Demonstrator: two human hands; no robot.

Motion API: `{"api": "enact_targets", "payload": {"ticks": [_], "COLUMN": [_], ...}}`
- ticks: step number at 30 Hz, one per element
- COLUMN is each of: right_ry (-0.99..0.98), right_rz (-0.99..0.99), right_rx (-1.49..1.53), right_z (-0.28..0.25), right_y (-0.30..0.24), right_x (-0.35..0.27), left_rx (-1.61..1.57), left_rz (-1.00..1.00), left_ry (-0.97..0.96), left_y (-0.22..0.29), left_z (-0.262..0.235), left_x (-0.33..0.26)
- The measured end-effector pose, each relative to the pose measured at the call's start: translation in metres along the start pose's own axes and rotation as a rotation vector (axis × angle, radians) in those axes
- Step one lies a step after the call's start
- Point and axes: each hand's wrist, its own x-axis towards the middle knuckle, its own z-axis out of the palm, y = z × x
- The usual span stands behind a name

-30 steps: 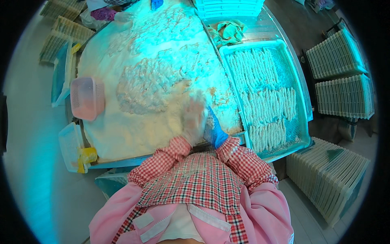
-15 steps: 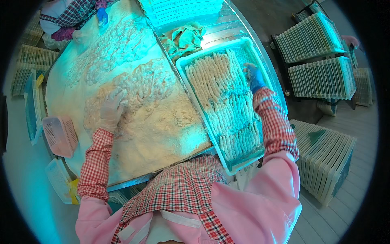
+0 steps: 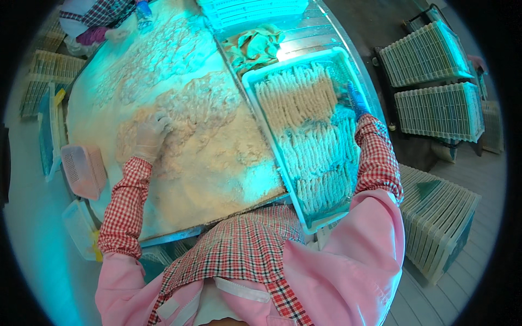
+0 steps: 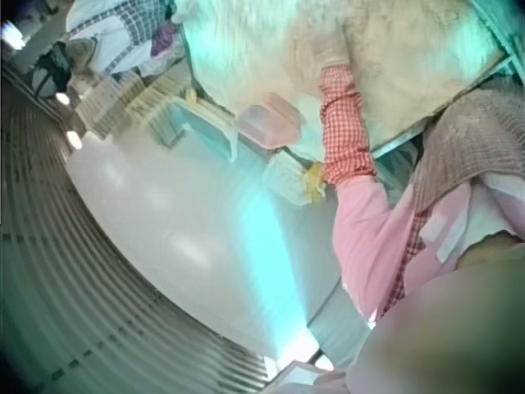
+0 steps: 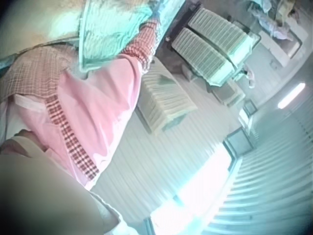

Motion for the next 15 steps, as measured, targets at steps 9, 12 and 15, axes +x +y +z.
{"api": "enact_targets", "payload": {"ticks": [9, 12, 15], "right_ry": [-0.103, -0.230, -0.395], "right_rz": [-0.429, -0.630, -0.704], "right_rx": [0.134, 0.054, -0.250], "right_z": [0.125, 0.193, 0.270], "right_y": [-0.029, -0.048, -0.056], "right_x": [-0.186, -0.256, -0.314], "left_rx": [-0.079, -0.476, -0.663], "left_rz": [0.241, -0.478, -0.893], "left_ry": [0.007, 0.089, -0.094], "left_y": [0.047, 0.064, 0.085], "left_z": [0.029, 0.036, 0.038], "left_x": [-0.173, -0.215, -0.194]}}
